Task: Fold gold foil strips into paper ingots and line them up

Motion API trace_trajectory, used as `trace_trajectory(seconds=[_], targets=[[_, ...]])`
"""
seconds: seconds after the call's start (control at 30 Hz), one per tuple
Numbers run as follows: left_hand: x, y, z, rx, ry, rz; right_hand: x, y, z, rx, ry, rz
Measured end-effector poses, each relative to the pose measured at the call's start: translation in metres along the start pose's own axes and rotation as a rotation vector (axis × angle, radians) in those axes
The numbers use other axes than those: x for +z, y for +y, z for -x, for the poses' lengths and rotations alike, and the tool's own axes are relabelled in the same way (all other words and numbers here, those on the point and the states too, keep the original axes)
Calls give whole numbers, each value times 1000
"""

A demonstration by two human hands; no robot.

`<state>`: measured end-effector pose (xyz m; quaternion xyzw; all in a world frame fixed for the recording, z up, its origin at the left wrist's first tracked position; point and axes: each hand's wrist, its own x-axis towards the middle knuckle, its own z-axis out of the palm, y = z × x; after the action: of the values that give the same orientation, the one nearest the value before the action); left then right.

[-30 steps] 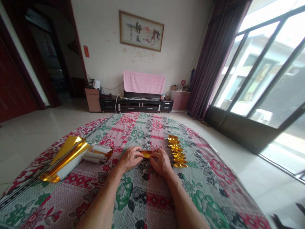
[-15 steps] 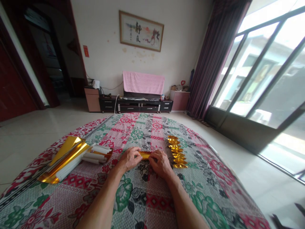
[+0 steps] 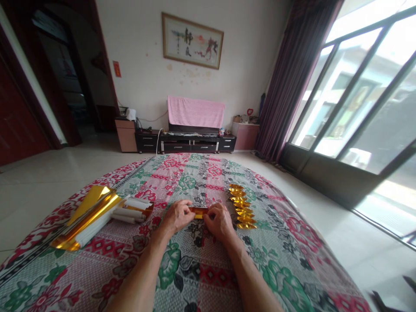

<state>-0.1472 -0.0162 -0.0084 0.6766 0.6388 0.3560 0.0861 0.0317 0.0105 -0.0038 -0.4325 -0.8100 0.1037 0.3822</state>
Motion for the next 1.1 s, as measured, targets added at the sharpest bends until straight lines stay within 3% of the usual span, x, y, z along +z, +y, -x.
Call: trace_trajectory(seconds=[0.63, 1.1], targets=[[-7, 9, 4, -15, 22, -11, -6, -3, -1, 21, -43, -18], [-6, 4, 3, -22, 18, -15, -1, -1, -1, 25, -11, 13]])
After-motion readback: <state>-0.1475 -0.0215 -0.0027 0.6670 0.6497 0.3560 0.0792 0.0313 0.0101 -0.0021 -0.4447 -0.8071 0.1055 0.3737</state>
